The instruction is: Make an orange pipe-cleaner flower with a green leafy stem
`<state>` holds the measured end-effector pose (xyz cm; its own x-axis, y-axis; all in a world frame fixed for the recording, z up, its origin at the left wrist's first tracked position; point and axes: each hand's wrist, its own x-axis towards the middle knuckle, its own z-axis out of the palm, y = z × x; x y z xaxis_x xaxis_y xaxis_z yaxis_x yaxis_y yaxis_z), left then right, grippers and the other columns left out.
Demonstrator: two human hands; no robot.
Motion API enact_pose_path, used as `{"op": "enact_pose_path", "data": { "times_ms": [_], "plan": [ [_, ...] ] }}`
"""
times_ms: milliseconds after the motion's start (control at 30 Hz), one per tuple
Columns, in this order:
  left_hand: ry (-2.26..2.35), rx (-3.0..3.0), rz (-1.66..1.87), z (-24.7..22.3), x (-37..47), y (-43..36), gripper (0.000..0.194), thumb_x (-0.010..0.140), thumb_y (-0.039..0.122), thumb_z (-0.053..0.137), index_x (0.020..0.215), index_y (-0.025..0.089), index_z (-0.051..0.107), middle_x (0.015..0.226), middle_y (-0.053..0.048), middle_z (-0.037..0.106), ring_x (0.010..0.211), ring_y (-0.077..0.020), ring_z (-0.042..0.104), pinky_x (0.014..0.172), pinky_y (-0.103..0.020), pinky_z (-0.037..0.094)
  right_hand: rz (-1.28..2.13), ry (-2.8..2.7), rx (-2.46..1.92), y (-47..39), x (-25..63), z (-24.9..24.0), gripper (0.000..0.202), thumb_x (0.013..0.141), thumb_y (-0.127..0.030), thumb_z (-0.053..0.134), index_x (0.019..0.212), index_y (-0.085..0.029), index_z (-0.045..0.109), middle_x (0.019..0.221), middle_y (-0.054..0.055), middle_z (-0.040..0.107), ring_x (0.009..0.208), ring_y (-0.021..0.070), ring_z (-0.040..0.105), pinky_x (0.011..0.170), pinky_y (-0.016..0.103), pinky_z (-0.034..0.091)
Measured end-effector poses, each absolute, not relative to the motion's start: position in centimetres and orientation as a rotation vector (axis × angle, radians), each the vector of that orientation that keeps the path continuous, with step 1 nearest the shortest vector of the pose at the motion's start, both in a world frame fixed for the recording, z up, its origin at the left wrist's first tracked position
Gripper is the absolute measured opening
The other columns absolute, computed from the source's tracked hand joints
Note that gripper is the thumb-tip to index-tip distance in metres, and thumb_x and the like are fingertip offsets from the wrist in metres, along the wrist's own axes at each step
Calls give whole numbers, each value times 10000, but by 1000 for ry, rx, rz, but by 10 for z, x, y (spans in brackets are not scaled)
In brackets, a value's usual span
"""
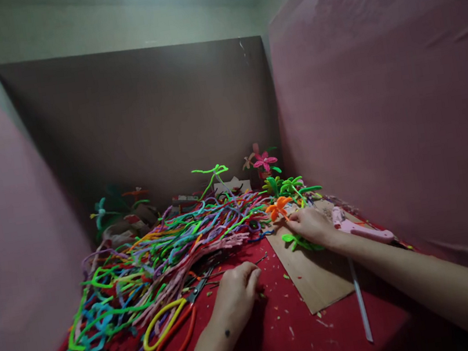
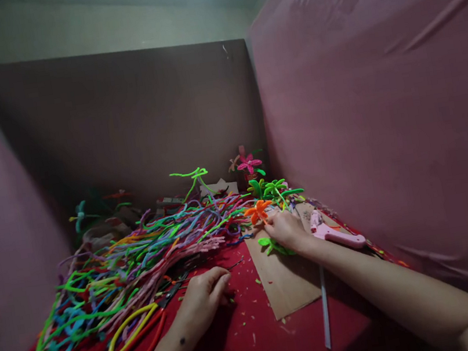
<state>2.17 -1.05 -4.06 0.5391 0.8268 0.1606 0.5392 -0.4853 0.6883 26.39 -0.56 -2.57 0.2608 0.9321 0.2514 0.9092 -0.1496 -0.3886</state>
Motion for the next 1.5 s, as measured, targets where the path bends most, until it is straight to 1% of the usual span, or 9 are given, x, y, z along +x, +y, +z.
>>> {"op": "enact_pose_path", "data": {
  "times_ms": [200, 367, 500, 700, 800, 1033, 1233, 1367, 1500],
  "plan": [
    [1141, 2308, 622, -41, 21, -10, 255, 827, 260, 433, 750, 175, 660, 609, -37, 642, 552, -150, 566, 573, -232, 368, -152, -1796, -2169, -4, 262, -25, 339, 819, -404, 460, 918, -176, 691, 754, 121, 678, 699, 236, 613, 599, 288, 359],
    [1175, 2355, 610, -41, 22, -12, 242, 827, 242, 445, 760, 177, 668, 655, -49, 659, 604, -153, 573, 601, -234, 370, -359, -1839, -2071, -13, 256, -8, 362, 851, -413, 439, 977, -144, 646, 973, 151, 631, 938, 276, 548, 766, 342, 363],
    [1200, 2379, 596, -42, 23, -14, 238, 823, 242, 453, 757, 182, 674, 700, -57, 677, 649, -162, 586, 625, -240, 379, -217, -1994, -1732, -24, 229, 2, 265, 864, -317, 449, 873, -173, 671, 881, 84, 630, 836, 192, 558, 750, 279, 379],
    [1256, 2380, 583, -43, 23, -13, 243, 806, 181, 440, 737, 169, 673, 632, -46, 663, 589, -157, 569, 566, -240, 369, -53, -2202, -1392, -35, 167, 10, 194, 825, -273, 508, 856, -192, 682, 818, 55, 610, 783, 173, 552, 699, 275, 378],
    [1279, 2377, 579, -46, 23, -12, 258, 811, 198, 430, 731, 158, 672, 578, -48, 640, 550, -163, 559, 511, -244, 344, -112, -2293, -1357, -17, 143, 18, 225, 839, -237, 475, 786, -183, 686, 819, 63, 616, 789, 179, 550, 696, 283, 373],
    [1267, 2416, 622, -48, 24, -14, 239, 815, 211, 454, 706, 178, 665, 662, -53, 671, 612, -159, 581, 549, -239, 352, -136, -2266, -1390, 70, 97, 37, 232, 809, -160, 456, 866, -165, 680, 919, 105, 616, 906, 211, 564, 737, 287, 413],
    [1197, 2450, 622, -50, 24, -11, 257, 810, 169, 435, 751, 200, 684, 721, -78, 691, 695, -196, 623, 630, -256, 400, -84, -2297, -1460, 102, 72, 15, 242, 773, -179, 517, 984, -136, 627, 974, 99, 609, 860, 211, 587, 696, 318, 472],
    [1080, 2415, 661, -52, 24, -8, 282, 825, 186, 420, 861, 238, 694, 830, -80, 713, 761, -216, 642, 674, -269, 432, -87, -2306, -1468, 107, 65, -1, 227, 747, -200, 541, 919, -101, 649, 998, 136, 589, 953, 259, 546, 749, 332, 477],
    [1034, 2367, 682, -50, 25, -9, 284, 823, 196, 428, 878, 241, 702, 876, -83, 717, 793, -232, 647, 692, -277, 447, -84, -2335, -1423, 103, 66, -4, 243, 746, -210, 529, 914, -81, 647, 1016, 158, 570, 960, 269, 532, 770, 352, 476]
  ]
}}
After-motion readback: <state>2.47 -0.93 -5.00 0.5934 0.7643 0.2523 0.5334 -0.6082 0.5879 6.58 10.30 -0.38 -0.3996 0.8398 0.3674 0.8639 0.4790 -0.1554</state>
